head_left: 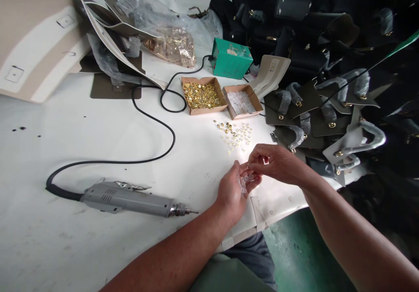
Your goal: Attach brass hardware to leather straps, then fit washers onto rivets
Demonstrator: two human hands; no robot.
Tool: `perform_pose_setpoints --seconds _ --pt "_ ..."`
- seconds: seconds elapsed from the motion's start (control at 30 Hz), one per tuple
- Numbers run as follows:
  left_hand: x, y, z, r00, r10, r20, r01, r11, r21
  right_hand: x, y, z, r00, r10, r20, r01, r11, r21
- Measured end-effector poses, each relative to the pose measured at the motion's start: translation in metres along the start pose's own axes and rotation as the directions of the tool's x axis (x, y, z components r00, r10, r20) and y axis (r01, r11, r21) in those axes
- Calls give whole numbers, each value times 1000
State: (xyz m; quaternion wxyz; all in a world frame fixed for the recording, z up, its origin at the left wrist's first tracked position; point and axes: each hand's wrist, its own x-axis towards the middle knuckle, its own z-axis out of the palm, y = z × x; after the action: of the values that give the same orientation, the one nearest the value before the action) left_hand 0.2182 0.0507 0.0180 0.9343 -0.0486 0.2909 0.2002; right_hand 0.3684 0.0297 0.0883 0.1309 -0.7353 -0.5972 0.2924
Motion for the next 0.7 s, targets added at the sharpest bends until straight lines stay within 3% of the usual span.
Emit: perform_pose_setpoints --seconds 0.17,0.27,0.4,0.53,0.7 --pt "0 1 1 1000 0 1 0 1000 15 0 1 -5 999 41 36 -45 994 103" --pt "-1 2 2 999 -28 -18 29 999 44 10 7 -6 994 82 -67 -75 992 97" --pt "-2 2 3 998 -48 -48 51 997 55 39 20 1 959 125 -254 -128 992 2" --pt "-1 2 3 996 -59 -63 62 996 56 64 26 13 953 116 -281 -162 976 -145" --pt "0 0 2 997 -66 -51 68 996 56 74 26 22 944 143 -298 -226 937 -267"
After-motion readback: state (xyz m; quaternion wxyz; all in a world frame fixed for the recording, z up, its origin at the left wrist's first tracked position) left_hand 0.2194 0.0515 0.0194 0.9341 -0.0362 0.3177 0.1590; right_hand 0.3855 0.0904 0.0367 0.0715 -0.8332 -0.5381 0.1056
